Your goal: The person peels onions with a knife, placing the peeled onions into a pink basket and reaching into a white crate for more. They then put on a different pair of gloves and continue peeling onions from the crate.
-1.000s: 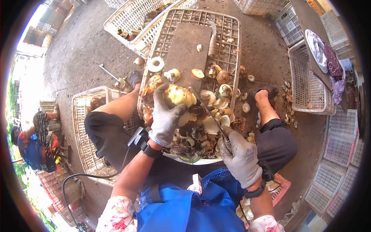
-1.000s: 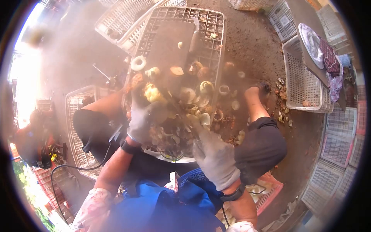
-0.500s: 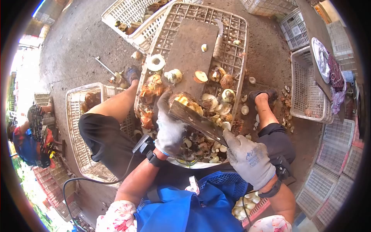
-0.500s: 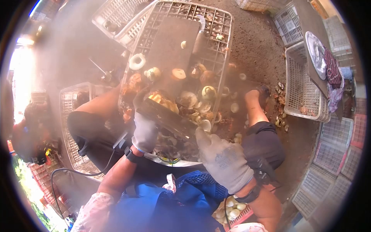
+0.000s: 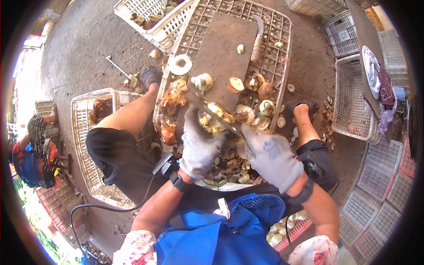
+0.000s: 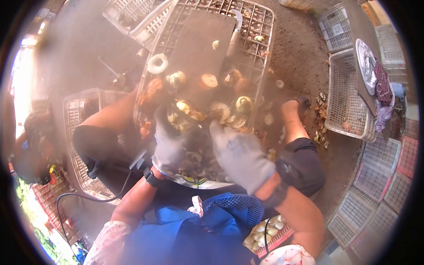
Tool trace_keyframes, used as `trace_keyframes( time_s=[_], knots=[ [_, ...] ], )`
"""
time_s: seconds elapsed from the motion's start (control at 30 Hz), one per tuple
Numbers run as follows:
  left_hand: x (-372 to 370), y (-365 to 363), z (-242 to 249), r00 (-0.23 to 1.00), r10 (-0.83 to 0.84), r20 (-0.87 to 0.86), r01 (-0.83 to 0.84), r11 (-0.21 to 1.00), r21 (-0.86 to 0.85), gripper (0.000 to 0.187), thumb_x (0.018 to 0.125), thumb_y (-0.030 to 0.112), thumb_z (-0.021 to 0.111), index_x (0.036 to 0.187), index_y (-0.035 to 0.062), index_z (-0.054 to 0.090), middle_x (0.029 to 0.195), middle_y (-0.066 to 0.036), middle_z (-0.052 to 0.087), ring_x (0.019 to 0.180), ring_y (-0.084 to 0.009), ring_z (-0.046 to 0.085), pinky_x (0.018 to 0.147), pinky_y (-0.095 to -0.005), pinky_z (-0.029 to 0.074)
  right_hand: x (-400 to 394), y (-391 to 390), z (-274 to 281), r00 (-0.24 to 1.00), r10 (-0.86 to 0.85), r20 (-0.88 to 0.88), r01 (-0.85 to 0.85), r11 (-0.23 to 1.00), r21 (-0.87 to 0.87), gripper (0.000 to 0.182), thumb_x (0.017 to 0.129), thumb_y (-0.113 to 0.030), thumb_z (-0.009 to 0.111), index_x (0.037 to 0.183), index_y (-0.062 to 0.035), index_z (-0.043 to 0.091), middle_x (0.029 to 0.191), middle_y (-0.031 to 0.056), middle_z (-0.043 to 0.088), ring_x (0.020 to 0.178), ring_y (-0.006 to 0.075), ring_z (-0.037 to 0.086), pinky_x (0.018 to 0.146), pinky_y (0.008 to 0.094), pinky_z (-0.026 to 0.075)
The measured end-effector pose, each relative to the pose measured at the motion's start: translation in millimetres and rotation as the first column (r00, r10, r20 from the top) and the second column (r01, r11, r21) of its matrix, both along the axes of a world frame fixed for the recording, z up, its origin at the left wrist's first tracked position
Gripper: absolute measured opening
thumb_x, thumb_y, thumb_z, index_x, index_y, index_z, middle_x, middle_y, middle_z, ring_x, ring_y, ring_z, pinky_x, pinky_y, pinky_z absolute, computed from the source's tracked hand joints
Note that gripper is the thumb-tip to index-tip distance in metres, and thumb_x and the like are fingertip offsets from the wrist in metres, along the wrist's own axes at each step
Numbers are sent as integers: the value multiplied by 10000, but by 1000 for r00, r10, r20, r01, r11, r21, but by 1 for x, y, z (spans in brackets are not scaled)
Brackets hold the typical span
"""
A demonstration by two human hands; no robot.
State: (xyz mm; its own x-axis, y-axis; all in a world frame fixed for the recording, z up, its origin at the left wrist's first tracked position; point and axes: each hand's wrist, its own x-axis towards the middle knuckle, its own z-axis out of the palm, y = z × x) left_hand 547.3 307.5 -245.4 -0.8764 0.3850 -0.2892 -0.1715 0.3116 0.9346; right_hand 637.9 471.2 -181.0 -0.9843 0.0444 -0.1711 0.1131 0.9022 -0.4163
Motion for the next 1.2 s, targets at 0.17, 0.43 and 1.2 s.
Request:
trace_keyframes(
  time_s=[0.17, 0.43, 1.2],
  knots=[
    [0, 1, 3, 983, -51, -177, 45, 998, -40, 881, 709, 35, 806, 1431, -58, 310, 1301, -200, 514, 1226, -253, 510, 1069, -370, 423, -22, 1, -23, 989, -76, 124, 88, 991, -96, 285, 900, -160, 608, 1150, -27, 575, 783, 211, 670, 744, 380, 676, 653, 450, 527],
    [-3, 9, 26, 999, 10, 32, -14, 991, 132, 753, 803, 50, 754, 1426, -42, 342, 1299, -181, 495, 1213, -248, 521, 919, -348, 536, 52, -40, -8, 704, -686, 184, 602, 440, -666, 242, 946, -166, 614, 1133, -17, 576, 755, 110, 642, 671, 225, 640, 615, 339, 500],
    [-40, -4, -29, 943, 115, -312, -103, 993, 56, 371, 1037, 368, 445, 1073, 34, 604, 897, -99, 626, 806, -198, 580, 740, -381, 489, 40, -96, -18, 614, -786, 72, 338, 179, -924, 163, 997, -90, 578, 1140, -43, 515, 764, 4, 546, 579, 51, 524, 498, 212, 483]
  ],
)
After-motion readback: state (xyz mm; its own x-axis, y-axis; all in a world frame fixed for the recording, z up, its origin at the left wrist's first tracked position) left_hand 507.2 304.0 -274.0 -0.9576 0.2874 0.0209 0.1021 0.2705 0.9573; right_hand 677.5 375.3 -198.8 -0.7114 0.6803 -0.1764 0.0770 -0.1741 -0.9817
